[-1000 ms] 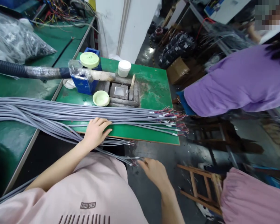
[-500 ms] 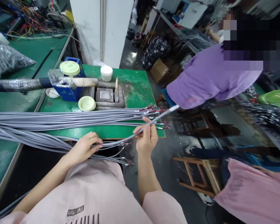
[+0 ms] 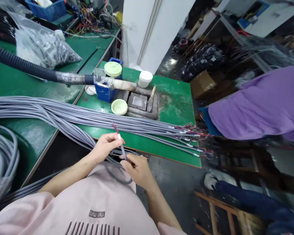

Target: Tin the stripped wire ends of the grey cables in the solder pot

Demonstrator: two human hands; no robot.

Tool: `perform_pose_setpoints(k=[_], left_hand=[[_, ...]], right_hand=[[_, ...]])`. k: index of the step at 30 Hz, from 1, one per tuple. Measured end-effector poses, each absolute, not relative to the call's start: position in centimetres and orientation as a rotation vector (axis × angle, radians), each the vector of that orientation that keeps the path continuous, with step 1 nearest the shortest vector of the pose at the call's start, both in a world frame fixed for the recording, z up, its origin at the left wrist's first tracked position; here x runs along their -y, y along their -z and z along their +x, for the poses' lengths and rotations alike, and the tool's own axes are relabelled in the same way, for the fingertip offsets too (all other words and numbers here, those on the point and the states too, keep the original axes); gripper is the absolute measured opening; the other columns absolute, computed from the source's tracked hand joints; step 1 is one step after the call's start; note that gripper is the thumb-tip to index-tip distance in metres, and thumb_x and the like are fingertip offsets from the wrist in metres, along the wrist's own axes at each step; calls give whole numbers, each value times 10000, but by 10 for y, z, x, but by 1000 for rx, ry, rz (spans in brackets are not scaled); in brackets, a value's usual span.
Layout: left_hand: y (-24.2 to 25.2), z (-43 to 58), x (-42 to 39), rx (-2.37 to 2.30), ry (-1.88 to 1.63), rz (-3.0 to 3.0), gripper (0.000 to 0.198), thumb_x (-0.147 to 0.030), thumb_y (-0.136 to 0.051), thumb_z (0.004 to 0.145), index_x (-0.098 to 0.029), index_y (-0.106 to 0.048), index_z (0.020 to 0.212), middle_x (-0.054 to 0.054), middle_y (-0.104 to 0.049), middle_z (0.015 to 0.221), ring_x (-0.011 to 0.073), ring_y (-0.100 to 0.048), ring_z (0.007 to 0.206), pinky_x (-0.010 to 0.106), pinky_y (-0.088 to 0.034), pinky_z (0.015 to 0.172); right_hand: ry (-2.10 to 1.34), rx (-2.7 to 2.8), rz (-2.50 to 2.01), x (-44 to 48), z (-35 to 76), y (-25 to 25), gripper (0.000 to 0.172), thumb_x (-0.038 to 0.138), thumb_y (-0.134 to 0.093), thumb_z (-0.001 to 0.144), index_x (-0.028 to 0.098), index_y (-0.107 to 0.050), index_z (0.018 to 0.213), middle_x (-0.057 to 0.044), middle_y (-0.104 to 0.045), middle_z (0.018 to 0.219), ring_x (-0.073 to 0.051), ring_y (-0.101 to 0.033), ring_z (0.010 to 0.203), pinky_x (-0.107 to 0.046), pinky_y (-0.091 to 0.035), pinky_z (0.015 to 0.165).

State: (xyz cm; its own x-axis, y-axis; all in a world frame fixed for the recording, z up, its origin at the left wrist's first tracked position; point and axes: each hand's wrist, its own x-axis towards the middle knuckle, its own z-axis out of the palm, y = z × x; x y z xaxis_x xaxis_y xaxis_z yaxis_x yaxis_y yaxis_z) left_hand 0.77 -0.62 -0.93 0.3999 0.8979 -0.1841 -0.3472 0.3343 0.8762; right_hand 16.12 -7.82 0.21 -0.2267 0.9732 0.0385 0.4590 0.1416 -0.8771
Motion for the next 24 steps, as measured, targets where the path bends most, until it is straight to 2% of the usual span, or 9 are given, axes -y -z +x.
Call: perform_pose_setpoints(k=[4,7,11,20,24], left_hand=[[2,16,12,-721,-850,854,356,-419,-777,654,-129,-581,589,-15,-578,537,82,-506,525,225,-408,566],[2,16,9,-665,-862,832,314,-398,-785,650,-128,-626,650,-22,-581,548,79,-505,527,231,-419,587],[8,11,-2,-699,-990,743,284,-374,-800,638,-146,-707,779,-1,-661,672,86,-555,612,227,-443,651],[7,8,-16,-619,-1064,776,274,-414,-794,652,-158,-734,729,13,-662,673,94,-542,638,211,-415,610],[6,8,-18,-583,-1025,726,308,-441,-803,634,-150,-719,692,2,-628,617,77,-507,577,208,-401,584]], right_hand=[[-967,1563,-1487,72,156,-1,282,321,-520,867,191,-531,617,57,-486,442,-79,-424,412,-213,-337,460],[-1138,1442,-1424,70,158,4,298,368,-486,894,182,-574,678,65,-452,405,-74,-374,365,-215,-290,418],[-1349,1220,-1310,69,166,18,289,420,-529,888,165,-635,806,78,-415,367,-71,-321,338,-224,-230,404],[-1599,1007,-1079,61,160,17,325,464,-618,826,154,-659,735,72,-402,330,-62,-276,323,-235,-226,406],[-1636,961,-1058,59,158,15,336,477,-638,806,155,-664,714,73,-392,316,-59,-267,313,-232,-232,398]])
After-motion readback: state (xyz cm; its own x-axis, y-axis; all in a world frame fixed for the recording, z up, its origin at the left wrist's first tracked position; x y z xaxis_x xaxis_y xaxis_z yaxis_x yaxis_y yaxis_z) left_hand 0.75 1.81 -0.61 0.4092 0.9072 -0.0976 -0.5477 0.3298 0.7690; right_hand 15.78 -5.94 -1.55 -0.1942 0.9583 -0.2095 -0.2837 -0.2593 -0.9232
